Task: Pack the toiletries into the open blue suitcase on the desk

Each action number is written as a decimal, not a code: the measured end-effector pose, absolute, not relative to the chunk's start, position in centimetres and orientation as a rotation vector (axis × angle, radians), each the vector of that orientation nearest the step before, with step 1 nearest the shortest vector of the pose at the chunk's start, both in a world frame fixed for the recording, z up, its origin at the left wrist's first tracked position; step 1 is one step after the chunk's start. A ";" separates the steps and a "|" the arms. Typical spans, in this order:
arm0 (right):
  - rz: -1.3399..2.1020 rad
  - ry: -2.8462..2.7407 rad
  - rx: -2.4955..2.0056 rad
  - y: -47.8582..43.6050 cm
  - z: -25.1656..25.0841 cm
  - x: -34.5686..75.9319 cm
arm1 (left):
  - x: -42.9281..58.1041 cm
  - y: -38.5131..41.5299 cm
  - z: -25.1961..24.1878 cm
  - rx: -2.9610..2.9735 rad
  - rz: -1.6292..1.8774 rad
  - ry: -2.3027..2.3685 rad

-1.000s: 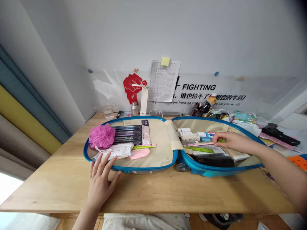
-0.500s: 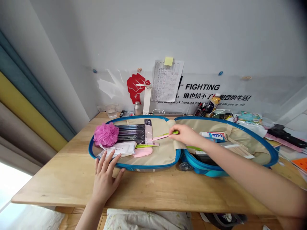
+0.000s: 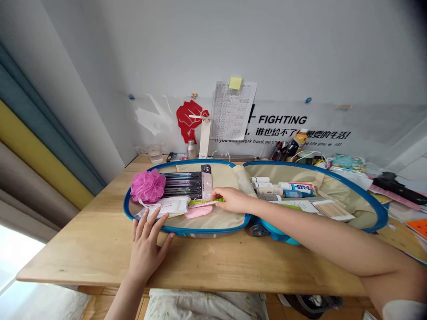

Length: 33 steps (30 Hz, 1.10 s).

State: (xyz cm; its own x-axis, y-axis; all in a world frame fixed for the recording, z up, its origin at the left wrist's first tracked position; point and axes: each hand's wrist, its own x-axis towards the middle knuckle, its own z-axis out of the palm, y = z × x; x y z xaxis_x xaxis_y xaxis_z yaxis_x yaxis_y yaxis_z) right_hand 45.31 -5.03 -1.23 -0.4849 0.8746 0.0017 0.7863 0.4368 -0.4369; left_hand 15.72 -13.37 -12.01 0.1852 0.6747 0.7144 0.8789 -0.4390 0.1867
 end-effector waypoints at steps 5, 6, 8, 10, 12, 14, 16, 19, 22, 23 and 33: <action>0.472 -2.639 -1.353 -5.1 -1.7 45.4 | 15.7 -13.3 -12.1 -2.197 -1.116 -1.495; 0.449 -2.660 -1.344 -5.1 -1.8 45.4 | 15.8 -13.3 -12.1 -2.196 -1.118 -1.491; 0.402 -2.694 -1.335 -5.1 -2.0 45.3 | 15.8 -13.3 -12.0 -2.194 -1.116 -1.482; 0.365 -2.724 -1.333 -5.2 -2.2 45.3 | 15.8 -13.3 -12.0 -2.191 -1.102 -1.470; 0.343 -2.745 -1.335 -5.3 -2.2 45.2 | 15.8 -13.4 -11.9 -2.190 -1.084 -1.453; 0.331 -2.749 -1.342 -5.3 -1.9 45.1 | 15.8 -13.4 -11.8 -2.187 -1.076 -1.440; 0.313 -2.728 -1.356 -5.2 -0.9 45.4 | 15.8 -13.4 -11.8 -2.184 -1.073 -1.433; 0.240 -2.646 -1.402 -5.0 1.8 47.4 | 15.8 -13.4 -11.8 -2.182 -1.063 -1.431; 0.189 -2.522 -1.544 -5.1 4.6 51.6 | 15.8 -13.4 -11.8 -2.184 -1.059 -1.435; 0.206 -2.494 -1.617 -5.3 5.2 53.3 | 15.8 -13.4 -11.8 -2.186 -1.063 -1.434; 0.463 -2.511 -2.111 -8.2 1.8 65.0 | 15.7 -13.2 -12.0 -2.181 -1.071 -1.416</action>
State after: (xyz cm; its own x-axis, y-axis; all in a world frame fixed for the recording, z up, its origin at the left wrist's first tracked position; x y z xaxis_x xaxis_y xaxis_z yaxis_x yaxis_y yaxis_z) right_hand 65.04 -8.21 1.85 -0.1793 0.9350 -0.3061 0.9827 0.1553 -0.1014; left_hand 15.67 -13.23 -11.96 0.2241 0.6368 0.7378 0.8831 -0.4530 0.1227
